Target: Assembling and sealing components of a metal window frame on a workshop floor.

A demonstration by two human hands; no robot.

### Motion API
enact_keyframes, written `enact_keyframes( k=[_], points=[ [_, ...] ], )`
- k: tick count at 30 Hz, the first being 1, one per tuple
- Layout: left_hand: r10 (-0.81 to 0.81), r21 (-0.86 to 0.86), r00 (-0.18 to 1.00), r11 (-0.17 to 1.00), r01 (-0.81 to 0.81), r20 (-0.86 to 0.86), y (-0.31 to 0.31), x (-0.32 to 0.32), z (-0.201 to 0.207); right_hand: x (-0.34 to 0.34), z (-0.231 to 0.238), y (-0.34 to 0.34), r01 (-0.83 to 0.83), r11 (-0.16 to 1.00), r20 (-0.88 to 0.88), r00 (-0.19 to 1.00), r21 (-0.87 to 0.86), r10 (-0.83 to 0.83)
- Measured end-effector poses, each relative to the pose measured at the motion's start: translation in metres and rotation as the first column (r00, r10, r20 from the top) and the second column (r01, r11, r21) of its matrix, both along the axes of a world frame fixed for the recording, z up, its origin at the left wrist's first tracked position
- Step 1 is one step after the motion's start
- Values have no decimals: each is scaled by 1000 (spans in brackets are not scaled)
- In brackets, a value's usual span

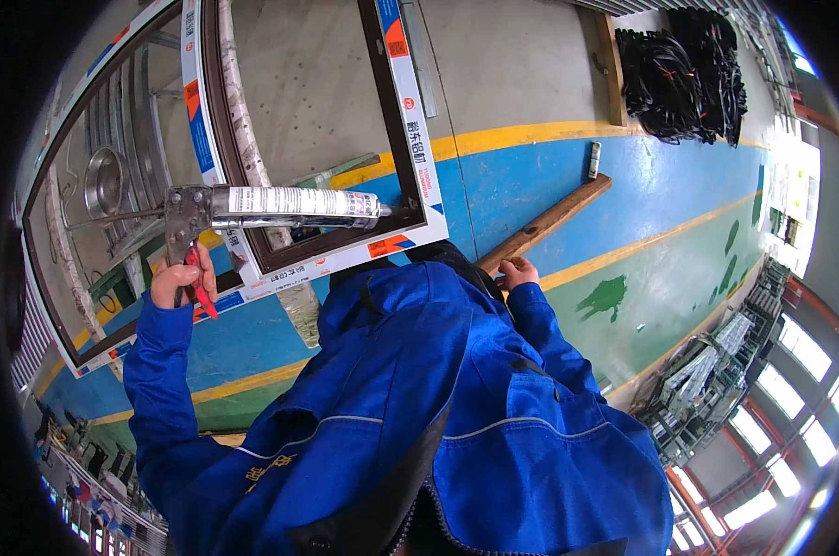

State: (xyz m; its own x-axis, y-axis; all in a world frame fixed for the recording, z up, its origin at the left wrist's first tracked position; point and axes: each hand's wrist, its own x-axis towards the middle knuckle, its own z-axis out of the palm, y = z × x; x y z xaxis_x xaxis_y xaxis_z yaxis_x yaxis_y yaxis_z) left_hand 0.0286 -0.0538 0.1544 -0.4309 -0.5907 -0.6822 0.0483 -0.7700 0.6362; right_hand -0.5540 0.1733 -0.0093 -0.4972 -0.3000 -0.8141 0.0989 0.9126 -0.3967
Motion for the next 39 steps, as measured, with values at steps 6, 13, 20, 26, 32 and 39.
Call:
enact_keyframes(
  k=[6, 13, 20, 26, 32, 39],
  points=[
    [3, -47, 1000, 999, -2, 18, 6, -1, 9, 5, 3, -13, -19, 1000, -6, 1000, -3, 19],
    [33, -57, 999, 998, -31, 42, 18, -8, 24, -9, -12, -5, -4, 1000, 27, 1000, -19, 4],
    [72, -108, 983, 993, -54, 169, 40, -43, 68, -33, -43, 1, 16, 999, 42, 999, -32, -15],
    [317, -326, 923, 915, -238, 216, 95, -81, 133, -40, -72, -41, -97, 985, 150, 982, -144, 118],
    [543, -510, 828, 757, -408, 144, 160, -111, 146, -82, -134, -59, -275, 859, 116, 928, -432, 355],
    [814, -465, 580, 531, -708, 46, 258, -111, 163, -56, -71, -144, 52, 878, 266, 960, -476, 88]
  ],
)
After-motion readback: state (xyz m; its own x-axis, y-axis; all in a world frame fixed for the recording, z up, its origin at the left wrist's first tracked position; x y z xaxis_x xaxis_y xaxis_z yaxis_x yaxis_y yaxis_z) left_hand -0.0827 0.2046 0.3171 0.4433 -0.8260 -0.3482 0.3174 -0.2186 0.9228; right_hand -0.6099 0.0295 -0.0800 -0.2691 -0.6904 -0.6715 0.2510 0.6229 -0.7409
